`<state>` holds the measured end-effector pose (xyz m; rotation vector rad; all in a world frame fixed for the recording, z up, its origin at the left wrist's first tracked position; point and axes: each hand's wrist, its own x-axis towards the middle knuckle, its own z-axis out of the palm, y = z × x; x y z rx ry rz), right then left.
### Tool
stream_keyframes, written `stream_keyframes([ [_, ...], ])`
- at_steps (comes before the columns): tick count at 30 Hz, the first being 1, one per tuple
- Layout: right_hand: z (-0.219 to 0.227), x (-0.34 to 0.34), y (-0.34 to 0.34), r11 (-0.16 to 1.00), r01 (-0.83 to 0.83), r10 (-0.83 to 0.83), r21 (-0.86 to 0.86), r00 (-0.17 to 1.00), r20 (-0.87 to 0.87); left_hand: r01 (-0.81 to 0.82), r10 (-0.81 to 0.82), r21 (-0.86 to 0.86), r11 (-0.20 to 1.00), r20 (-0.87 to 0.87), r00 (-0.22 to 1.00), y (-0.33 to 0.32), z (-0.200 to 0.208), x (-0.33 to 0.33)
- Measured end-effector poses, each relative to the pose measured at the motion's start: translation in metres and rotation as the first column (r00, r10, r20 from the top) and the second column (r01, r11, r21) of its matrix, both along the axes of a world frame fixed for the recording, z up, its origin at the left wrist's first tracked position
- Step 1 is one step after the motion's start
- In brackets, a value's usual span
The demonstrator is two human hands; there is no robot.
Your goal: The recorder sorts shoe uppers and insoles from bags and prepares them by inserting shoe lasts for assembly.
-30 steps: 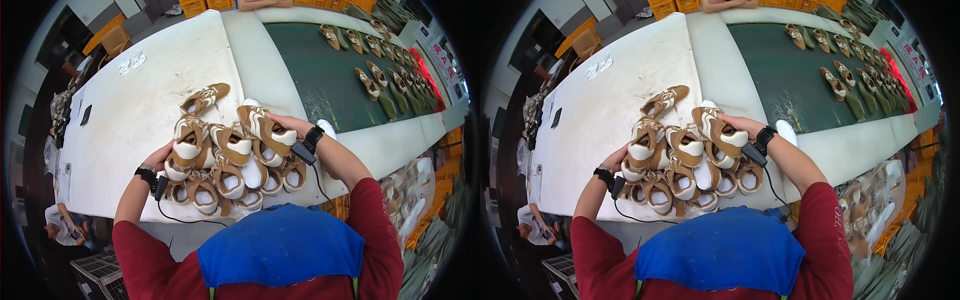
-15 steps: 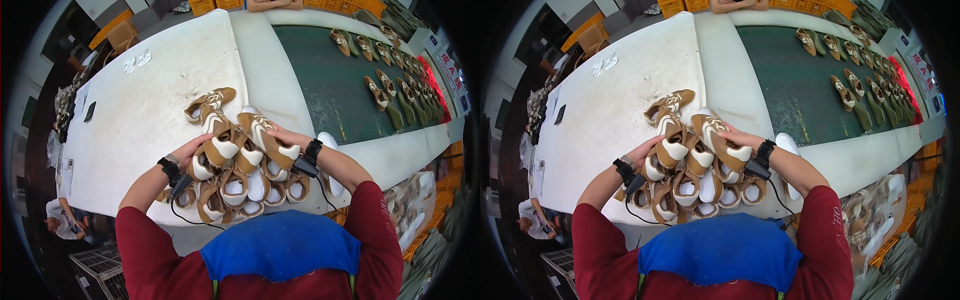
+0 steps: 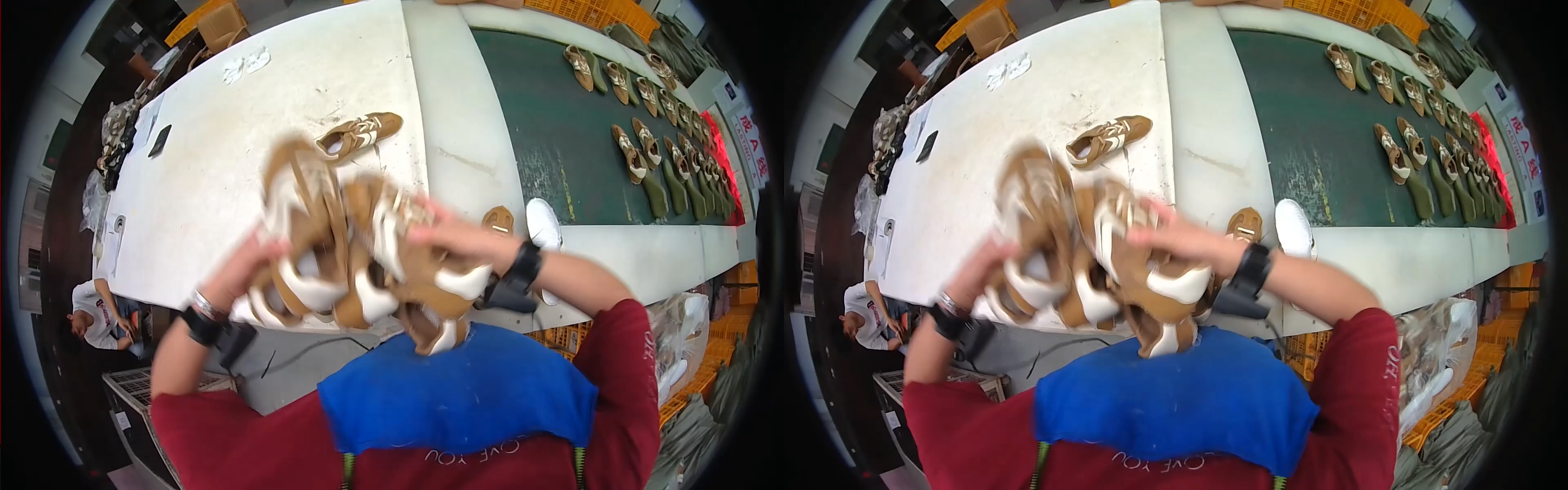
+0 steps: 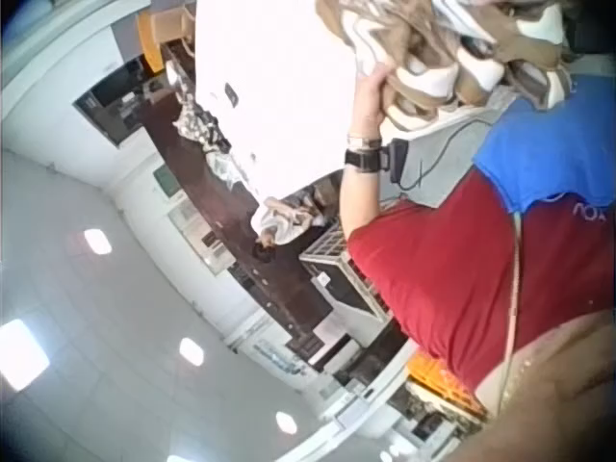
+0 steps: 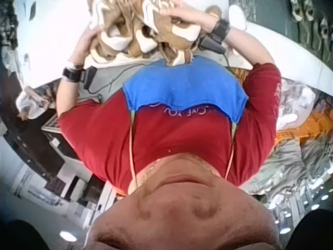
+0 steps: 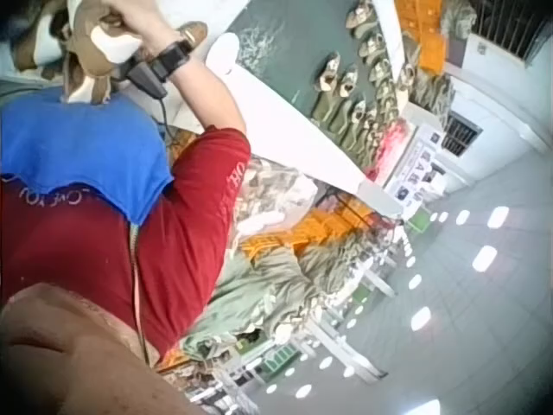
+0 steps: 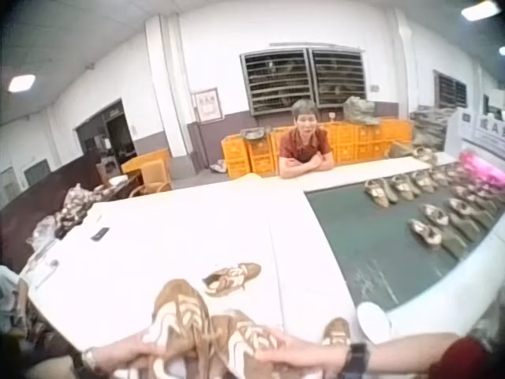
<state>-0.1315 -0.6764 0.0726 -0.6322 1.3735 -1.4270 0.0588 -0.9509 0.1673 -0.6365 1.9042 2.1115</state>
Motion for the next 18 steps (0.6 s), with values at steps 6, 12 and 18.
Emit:
stream_keyframes([
  [6, -0.022, 0.028, -0.022, 0.968, -0.013, -0.017, 0.250, 0.993, 0.118, -0.186, 0.226, -0.323, 0.928, 0.090, 0.970, -0.006, -0.146, 0.091],
  [12, -0.027, -0.016, 0.030, 0.758, -0.091, 0.276, 0.646, 0.942, -0.192, -0.061, 0.091, -0.321, 0.945, 0.080, 0.993, -0.020, -0.162, 0.101],
  [18, -0.065, 0.008, 0.043, 0.898, -0.218, 0.102, 0.381, 0.948, 0.302, -0.058, 0.006, 0.129, 0.990, 0.365, 0.931, -0.079, -0.245, 0.132],
])
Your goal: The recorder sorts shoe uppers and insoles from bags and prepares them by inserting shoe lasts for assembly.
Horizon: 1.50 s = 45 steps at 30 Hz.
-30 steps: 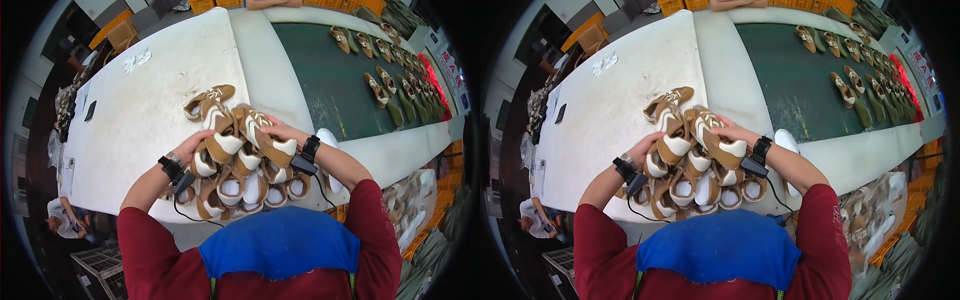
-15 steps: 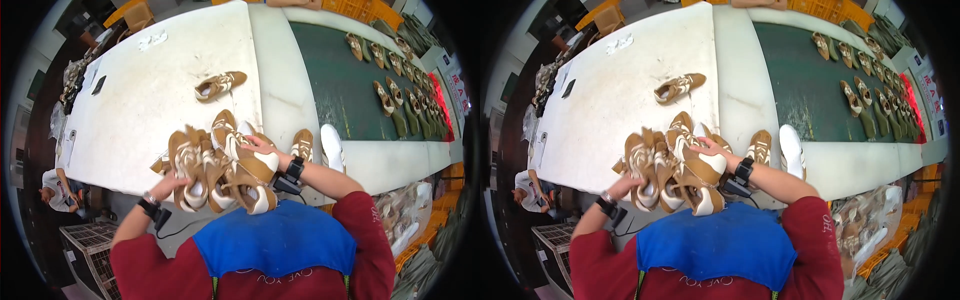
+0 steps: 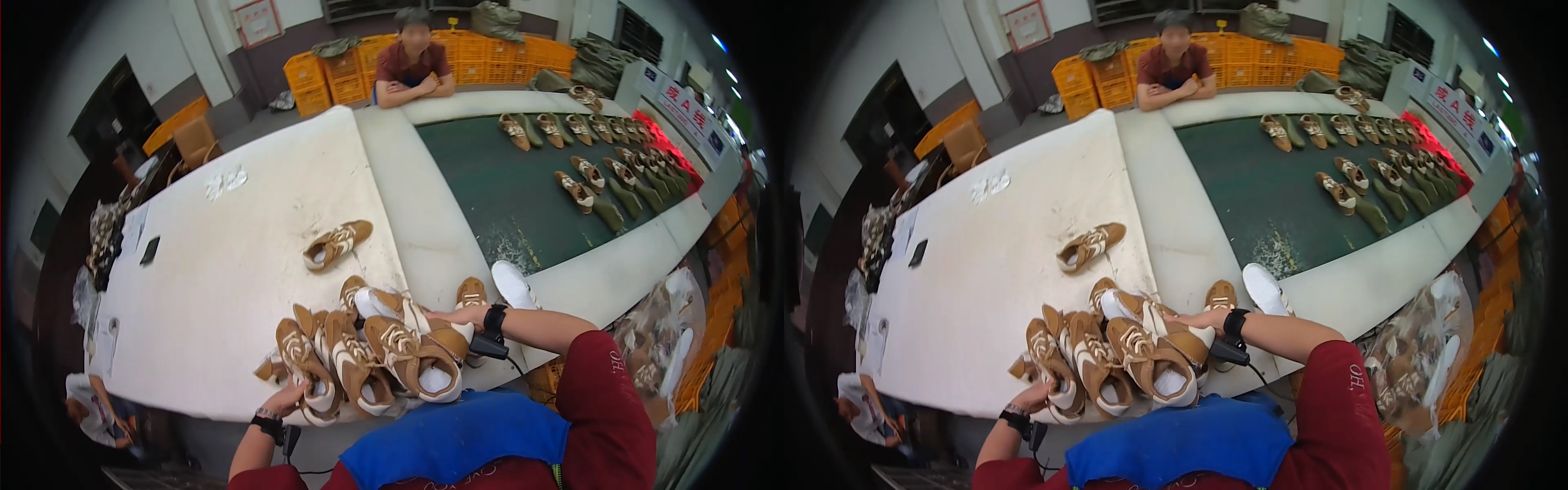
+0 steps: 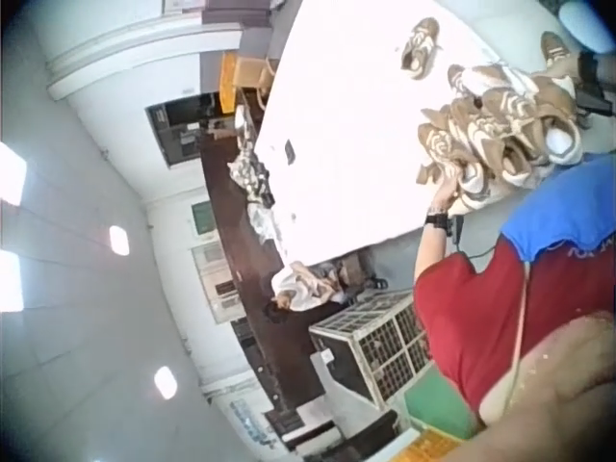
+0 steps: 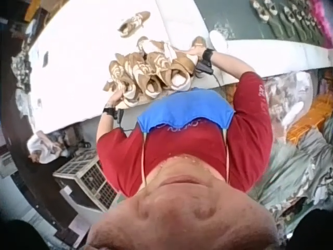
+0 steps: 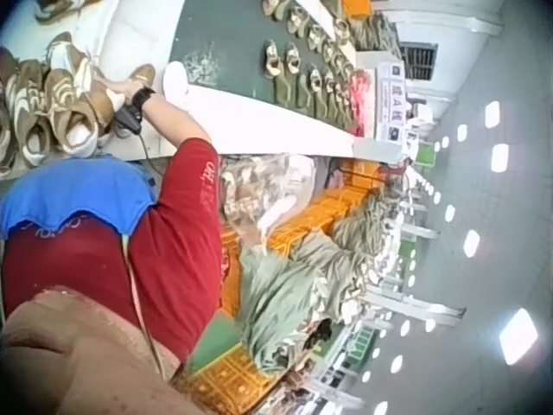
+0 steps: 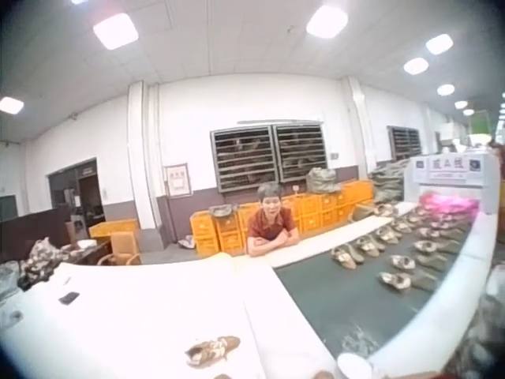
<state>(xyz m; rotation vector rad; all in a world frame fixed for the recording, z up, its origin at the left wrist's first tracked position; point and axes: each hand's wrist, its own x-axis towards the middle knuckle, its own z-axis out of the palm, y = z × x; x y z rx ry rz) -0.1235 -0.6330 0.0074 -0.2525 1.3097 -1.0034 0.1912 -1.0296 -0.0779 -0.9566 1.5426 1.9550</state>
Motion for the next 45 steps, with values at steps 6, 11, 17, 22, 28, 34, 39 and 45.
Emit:
stream_keyframes([
  [6, -0.055, 0.015, 0.002, 0.964, 0.217, -0.209, -0.154, 0.976, 0.067, 0.041, 0.017, 0.208, 0.977, -0.272, 0.962, 0.085, 0.034, -0.050],
  [11, -0.096, -0.015, 0.020, 0.840, 0.443, -0.412, -0.313, 0.897, 0.162, 0.077, -0.045, 0.161, 0.984, -0.194, 0.980, 0.093, 0.026, -0.101],
  [17, -0.111, -0.082, 0.006, 0.576, 0.716, -0.668, -0.394, 0.690, 0.279, 0.086, -0.010, 0.271, 0.959, -0.272, 0.962, 0.050, 0.010, -0.140],
  [22, -0.040, -0.054, 0.030, 0.503, 0.694, -0.709, -0.516, 0.672, 0.214, -0.015, 0.081, 0.254, 0.967, -0.253, 0.964, 0.028, 0.045, -0.152],
  [28, 0.000, -0.036, 0.101, 0.657, 0.666, -0.748, -0.354, 0.635, -0.194, -0.093, 0.117, 0.101, 0.991, -0.269, 0.956, 0.046, 0.105, -0.129],
  [34, 0.003, -0.001, 0.125, 0.679, 0.698, -0.714, -0.229, 0.553, -0.429, -0.100, 0.092, -0.007, 0.995, -0.322, 0.942, 0.054, 0.079, -0.123],
  [39, 0.028, 0.023, 0.137, 0.585, 0.750, -0.792, -0.308, 0.447, -0.415, -0.256, 0.210, -0.034, 0.966, -0.469, 0.858, 0.038, 0.048, -0.121],
  [45, 0.025, 0.072, 0.210, 0.560, 0.800, -0.765, -0.216, 0.400, -0.505, -0.298, 0.238, -0.070, 0.952, -0.441, 0.865, 0.044, 0.080, -0.116],
])
